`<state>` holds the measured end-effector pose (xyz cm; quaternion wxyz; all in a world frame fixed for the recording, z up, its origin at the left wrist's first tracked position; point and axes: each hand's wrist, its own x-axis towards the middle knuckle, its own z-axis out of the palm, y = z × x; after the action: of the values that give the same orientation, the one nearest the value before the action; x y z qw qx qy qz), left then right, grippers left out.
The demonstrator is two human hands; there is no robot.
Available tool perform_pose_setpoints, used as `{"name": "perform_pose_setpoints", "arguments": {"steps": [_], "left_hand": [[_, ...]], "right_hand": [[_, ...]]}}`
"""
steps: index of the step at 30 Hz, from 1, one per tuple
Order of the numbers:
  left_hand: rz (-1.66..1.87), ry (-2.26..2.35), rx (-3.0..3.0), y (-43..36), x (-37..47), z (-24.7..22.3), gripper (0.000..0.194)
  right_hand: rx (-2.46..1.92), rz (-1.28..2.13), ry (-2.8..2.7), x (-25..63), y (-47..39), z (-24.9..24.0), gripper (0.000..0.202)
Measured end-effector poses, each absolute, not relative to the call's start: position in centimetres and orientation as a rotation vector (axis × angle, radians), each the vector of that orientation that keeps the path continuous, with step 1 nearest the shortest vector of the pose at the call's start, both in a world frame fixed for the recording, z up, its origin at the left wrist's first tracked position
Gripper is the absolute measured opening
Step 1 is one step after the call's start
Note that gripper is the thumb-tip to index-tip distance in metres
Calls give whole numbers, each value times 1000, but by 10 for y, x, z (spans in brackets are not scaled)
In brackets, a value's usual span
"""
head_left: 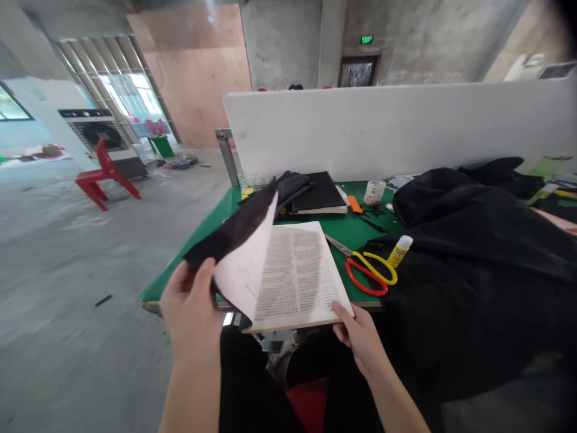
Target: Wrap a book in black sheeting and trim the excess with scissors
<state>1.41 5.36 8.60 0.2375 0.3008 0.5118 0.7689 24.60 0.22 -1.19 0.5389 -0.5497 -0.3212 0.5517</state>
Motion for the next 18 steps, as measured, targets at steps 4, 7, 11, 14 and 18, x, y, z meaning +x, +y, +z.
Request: {"name": "perform_pose_setpoints", "arguments": {"steps": [4,7,11,14,18], "left_hand": [[2096,1411,361,29,-20,73,9],[1996,1438,220,15,-36,51,12],[1864,1339,92,4,-43,18,12],[1755,1302,36,-4,-41,-5,13],[1618,1288,24,-16,-40,-27,15]], "right_hand": [[-1321,1227,-916,253,8,7,45],[-1369,1143,-995,267,16,20,45],[-1419,1124,-983,291,28,24,45],[-1443,1069,-875,306,33,18,44],[-1641,1026,-995,326,29,7,51]]}}
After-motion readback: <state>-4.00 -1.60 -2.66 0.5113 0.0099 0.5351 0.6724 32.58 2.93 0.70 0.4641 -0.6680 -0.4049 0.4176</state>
